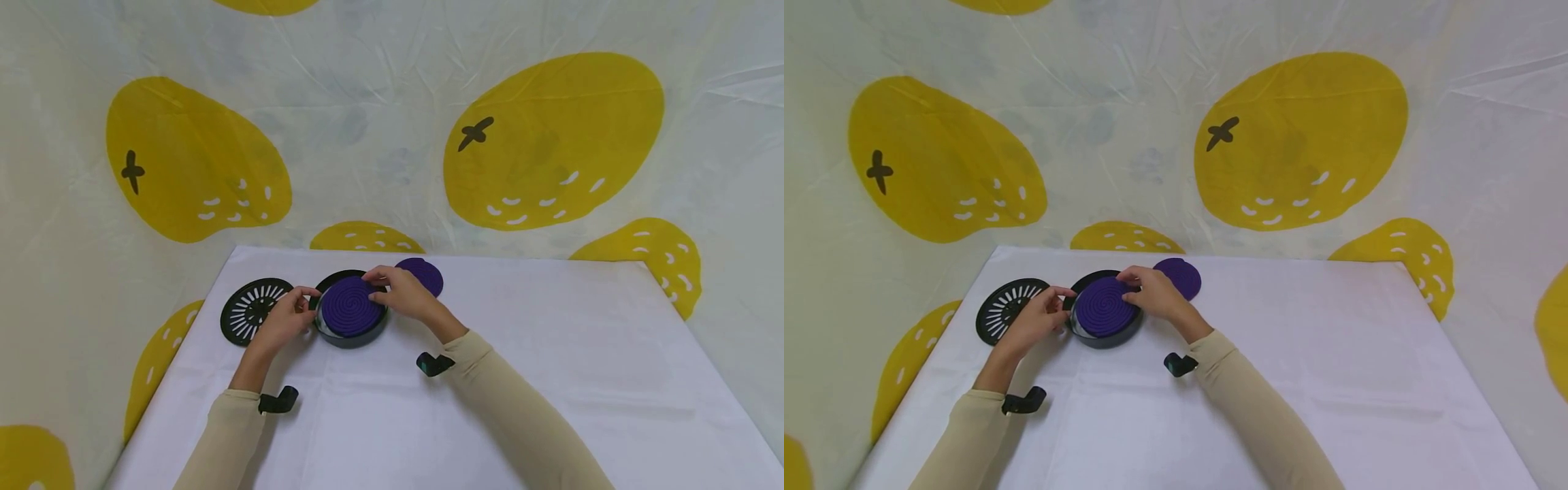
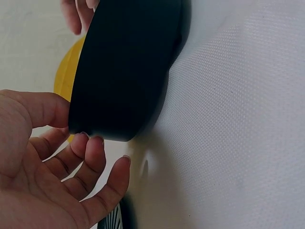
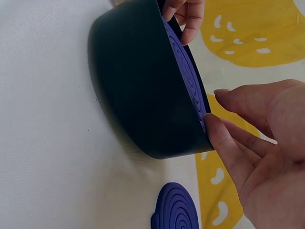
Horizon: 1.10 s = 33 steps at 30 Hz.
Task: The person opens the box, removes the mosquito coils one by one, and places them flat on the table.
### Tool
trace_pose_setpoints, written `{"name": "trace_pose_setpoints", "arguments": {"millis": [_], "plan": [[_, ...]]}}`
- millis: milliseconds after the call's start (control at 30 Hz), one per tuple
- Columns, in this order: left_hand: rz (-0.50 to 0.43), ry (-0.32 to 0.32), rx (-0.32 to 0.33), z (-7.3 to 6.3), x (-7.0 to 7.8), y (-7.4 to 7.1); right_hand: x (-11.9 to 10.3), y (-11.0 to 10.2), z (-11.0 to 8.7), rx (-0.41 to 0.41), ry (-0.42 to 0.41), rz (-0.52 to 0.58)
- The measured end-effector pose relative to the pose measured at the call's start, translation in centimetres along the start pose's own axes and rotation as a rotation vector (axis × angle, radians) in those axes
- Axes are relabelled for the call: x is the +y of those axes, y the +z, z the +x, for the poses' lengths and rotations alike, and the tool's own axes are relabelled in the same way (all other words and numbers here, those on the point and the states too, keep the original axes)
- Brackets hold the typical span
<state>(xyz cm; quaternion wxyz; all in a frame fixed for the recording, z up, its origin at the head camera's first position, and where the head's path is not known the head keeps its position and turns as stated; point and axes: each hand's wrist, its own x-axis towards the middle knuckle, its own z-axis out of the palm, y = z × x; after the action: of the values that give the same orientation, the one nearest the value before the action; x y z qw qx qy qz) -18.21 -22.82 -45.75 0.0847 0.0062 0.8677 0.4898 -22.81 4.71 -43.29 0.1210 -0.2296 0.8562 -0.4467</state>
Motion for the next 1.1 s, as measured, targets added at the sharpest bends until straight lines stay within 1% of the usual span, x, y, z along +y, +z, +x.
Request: {"name": "trace_pose_setpoints", "arguments": {"millis": [300, 467, 633, 933, 1100], "plan": [[0.012, 0.000, -0.003, 0.03, 0.18, 0.00, 0.24, 0.18, 0.42, -0.045, -0.044, 0.025], [0.015, -0.005, 0.000, 0.00, 0.29, -0.04, 0.32, 0.16, 0.55, -0.045, -0.042, 0.095], [0.020, -0.019, 0.005, -0.06, 0.41, 0.00, 0.80, 0.29, 0.76, -0.041, -0.015, 0.183], [0.014, -0.028, 0.006, -0.14, 0.40, 0.08, 0.67, 0.04, 0.50, -0.041, -0.002, 0.270], [0.008, -0.009, 0.006, -0.19, 0.33, -0.01, 0.61, -0.18, 0.28, -0.043, -0.019, 0.310]]}}
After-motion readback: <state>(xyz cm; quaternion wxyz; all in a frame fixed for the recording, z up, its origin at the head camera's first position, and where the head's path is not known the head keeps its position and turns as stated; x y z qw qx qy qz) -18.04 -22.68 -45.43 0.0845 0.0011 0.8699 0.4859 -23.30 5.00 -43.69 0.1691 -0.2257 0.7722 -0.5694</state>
